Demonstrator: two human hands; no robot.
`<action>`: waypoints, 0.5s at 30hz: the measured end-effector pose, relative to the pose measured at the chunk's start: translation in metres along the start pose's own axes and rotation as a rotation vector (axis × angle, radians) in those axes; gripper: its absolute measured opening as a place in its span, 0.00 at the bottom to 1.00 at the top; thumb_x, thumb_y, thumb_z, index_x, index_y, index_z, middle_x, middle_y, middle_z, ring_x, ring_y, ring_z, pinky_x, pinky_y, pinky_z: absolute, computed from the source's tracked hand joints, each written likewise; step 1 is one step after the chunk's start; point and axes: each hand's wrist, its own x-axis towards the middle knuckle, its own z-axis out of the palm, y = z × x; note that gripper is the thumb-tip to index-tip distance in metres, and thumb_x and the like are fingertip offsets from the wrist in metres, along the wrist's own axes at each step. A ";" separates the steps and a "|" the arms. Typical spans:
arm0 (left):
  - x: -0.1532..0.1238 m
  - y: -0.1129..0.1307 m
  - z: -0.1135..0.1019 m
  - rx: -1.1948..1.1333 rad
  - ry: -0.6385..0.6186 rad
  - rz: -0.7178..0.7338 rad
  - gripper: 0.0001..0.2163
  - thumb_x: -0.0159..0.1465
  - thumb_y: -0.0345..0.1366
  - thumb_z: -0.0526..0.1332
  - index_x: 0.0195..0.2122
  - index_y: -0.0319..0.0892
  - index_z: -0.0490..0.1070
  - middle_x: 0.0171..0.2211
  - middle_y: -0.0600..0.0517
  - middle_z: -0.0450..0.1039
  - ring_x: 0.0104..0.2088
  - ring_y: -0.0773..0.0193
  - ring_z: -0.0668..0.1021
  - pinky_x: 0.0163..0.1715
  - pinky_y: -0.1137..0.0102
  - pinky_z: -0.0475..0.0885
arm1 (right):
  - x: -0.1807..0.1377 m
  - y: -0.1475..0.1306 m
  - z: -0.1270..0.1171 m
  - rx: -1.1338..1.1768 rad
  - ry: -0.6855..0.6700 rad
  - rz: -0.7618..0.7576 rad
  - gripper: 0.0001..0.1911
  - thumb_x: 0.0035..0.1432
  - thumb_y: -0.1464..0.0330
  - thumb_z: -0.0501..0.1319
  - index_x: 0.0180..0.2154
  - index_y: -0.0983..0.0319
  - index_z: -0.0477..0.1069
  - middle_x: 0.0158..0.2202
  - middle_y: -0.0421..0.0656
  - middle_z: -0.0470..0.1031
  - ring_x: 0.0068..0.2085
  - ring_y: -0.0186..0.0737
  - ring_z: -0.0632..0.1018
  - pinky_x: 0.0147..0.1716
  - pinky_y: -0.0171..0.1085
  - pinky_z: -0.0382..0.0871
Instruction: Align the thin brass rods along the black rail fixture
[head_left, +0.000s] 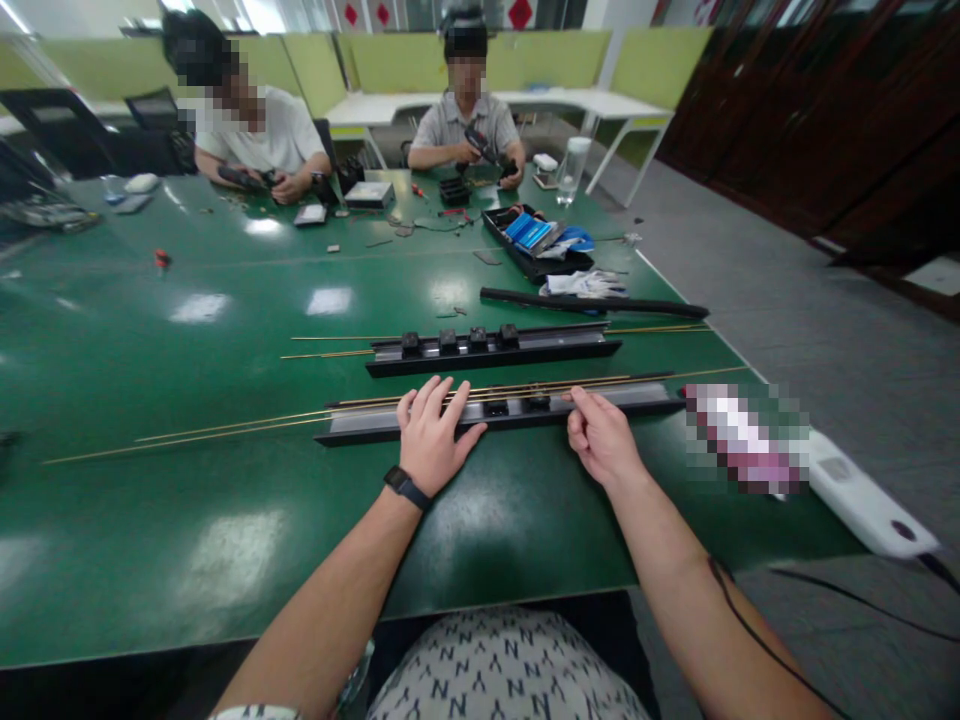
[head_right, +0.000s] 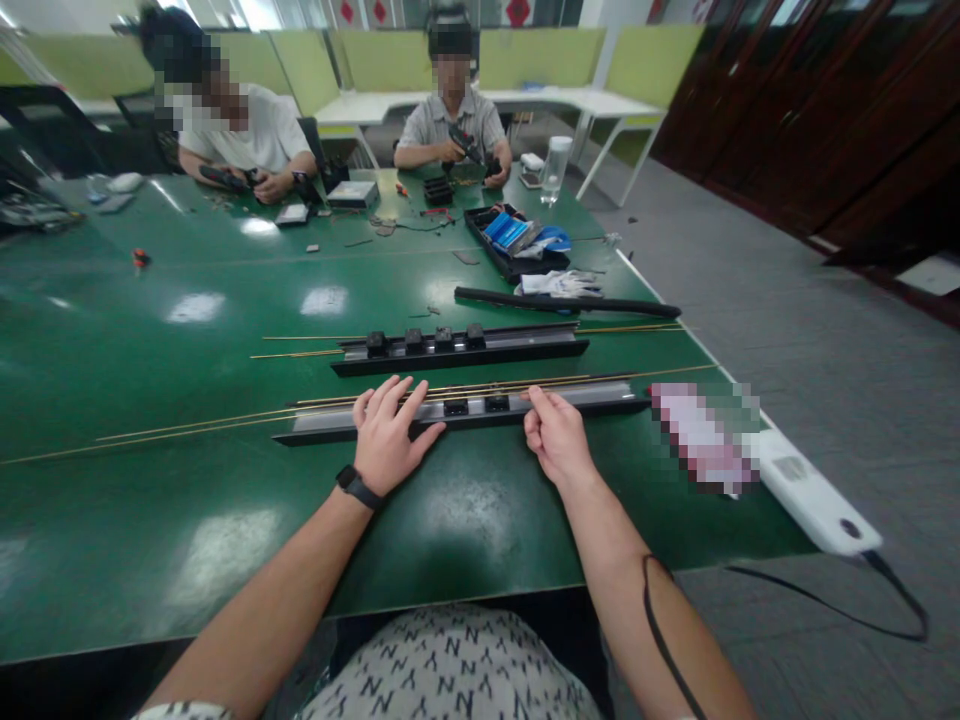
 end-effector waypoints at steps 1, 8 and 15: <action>0.000 0.000 0.000 0.000 0.000 -0.001 0.26 0.68 0.51 0.62 0.64 0.48 0.69 0.63 0.43 0.71 0.66 0.47 0.68 0.67 0.51 0.53 | 0.000 0.000 0.000 -0.008 -0.009 0.006 0.21 0.52 0.54 0.74 0.37 0.63 0.74 0.14 0.33 0.66 0.12 0.25 0.59 0.09 0.25 0.48; -0.001 -0.001 0.002 -0.009 0.002 -0.005 0.26 0.68 0.51 0.62 0.64 0.48 0.69 0.63 0.42 0.70 0.67 0.47 0.68 0.67 0.51 0.54 | -0.004 0.001 0.007 -0.049 -0.018 0.007 0.23 0.52 0.51 0.73 0.37 0.64 0.75 0.14 0.34 0.68 0.11 0.25 0.59 0.09 0.26 0.46; 0.001 0.000 -0.001 -0.009 0.006 0.009 0.26 0.68 0.50 0.62 0.64 0.47 0.69 0.63 0.42 0.71 0.66 0.47 0.68 0.66 0.52 0.55 | -0.002 0.002 0.006 0.011 0.022 -0.025 0.23 0.51 0.52 0.74 0.36 0.62 0.72 0.14 0.33 0.67 0.11 0.25 0.60 0.09 0.25 0.47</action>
